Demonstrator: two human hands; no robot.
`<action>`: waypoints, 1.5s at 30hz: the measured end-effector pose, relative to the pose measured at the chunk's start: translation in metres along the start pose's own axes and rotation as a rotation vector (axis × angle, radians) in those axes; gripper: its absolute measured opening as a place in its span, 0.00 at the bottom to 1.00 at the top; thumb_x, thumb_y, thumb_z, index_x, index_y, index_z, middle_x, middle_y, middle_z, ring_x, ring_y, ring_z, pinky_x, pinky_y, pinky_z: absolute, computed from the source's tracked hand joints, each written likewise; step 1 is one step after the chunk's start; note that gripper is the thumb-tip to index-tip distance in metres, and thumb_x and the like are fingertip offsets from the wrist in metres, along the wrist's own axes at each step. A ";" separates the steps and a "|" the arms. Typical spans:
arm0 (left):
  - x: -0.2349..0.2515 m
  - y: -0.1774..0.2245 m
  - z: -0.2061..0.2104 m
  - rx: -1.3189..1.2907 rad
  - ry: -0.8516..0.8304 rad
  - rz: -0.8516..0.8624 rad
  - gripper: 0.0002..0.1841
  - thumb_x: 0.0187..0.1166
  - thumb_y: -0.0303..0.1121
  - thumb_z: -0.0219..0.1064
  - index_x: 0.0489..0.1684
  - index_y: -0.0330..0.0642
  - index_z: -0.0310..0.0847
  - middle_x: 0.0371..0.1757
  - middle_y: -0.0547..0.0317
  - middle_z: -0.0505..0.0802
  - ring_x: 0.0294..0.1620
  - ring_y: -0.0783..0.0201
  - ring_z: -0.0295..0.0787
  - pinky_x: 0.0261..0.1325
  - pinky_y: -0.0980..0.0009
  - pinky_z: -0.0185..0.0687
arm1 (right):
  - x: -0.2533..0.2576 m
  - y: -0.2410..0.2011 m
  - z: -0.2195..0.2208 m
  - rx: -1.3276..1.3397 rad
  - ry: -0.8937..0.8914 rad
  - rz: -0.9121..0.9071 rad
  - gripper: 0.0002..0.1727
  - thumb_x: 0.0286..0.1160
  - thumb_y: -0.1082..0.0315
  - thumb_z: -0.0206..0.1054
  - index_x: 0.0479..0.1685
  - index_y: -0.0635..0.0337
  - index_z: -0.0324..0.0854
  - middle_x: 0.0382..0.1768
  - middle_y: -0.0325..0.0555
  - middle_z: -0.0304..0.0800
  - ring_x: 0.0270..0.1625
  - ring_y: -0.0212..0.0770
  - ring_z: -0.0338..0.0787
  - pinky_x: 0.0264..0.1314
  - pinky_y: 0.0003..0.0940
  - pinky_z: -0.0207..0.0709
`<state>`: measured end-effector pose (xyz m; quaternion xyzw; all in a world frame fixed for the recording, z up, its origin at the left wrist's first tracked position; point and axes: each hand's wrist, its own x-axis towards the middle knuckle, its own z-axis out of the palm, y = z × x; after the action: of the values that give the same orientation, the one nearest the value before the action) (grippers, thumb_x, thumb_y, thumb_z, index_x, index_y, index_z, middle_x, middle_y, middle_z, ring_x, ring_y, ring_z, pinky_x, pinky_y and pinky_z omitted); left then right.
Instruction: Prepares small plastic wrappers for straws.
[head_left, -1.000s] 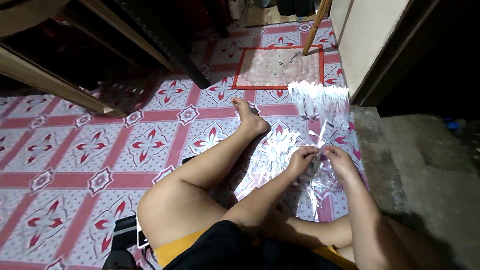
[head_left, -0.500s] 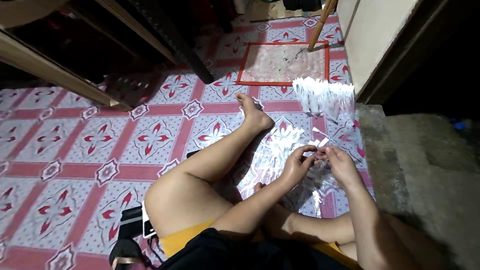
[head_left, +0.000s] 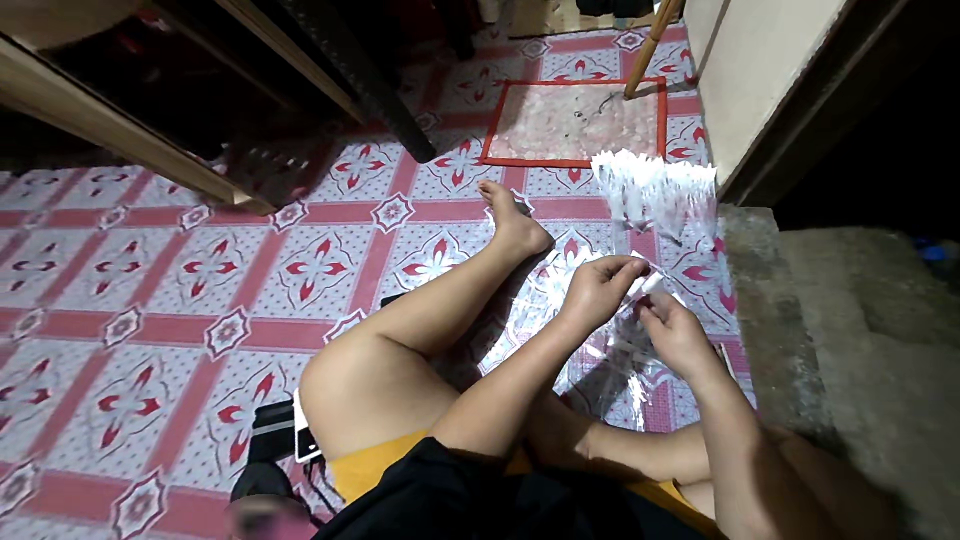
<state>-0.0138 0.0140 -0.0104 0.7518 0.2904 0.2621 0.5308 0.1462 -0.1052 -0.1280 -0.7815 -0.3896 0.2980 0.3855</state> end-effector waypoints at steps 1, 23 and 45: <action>0.000 0.002 0.000 -0.026 -0.006 0.002 0.15 0.90 0.36 0.59 0.52 0.39 0.93 0.49 0.58 0.98 0.52 0.67 0.95 0.64 0.60 0.89 | 0.000 0.001 -0.001 0.041 -0.011 0.001 0.17 0.87 0.50 0.57 0.60 0.45 0.84 0.48 0.33 0.93 0.50 0.27 0.89 0.53 0.31 0.84; -0.007 -0.010 0.007 0.114 -0.070 0.057 0.12 0.86 0.42 0.66 0.49 0.49 0.94 0.42 0.67 0.97 0.41 0.73 0.94 0.52 0.66 0.92 | -0.007 -0.010 -0.014 0.320 -0.043 -0.207 0.10 0.86 0.60 0.63 0.48 0.51 0.89 0.40 0.37 0.94 0.45 0.34 0.92 0.52 0.32 0.86; -0.013 -0.010 0.011 0.226 0.014 0.206 0.10 0.82 0.29 0.68 0.54 0.47 0.94 0.53 0.64 0.96 0.52 0.72 0.93 0.60 0.71 0.90 | -0.011 -0.013 -0.017 0.726 0.007 -0.284 0.08 0.74 0.70 0.75 0.44 0.63 0.85 0.39 0.50 0.91 0.40 0.43 0.91 0.52 0.42 0.89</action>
<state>-0.0167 0.0003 -0.0246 0.8306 0.2432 0.2861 0.4111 0.1484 -0.1150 -0.1067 -0.5335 -0.3620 0.3574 0.6757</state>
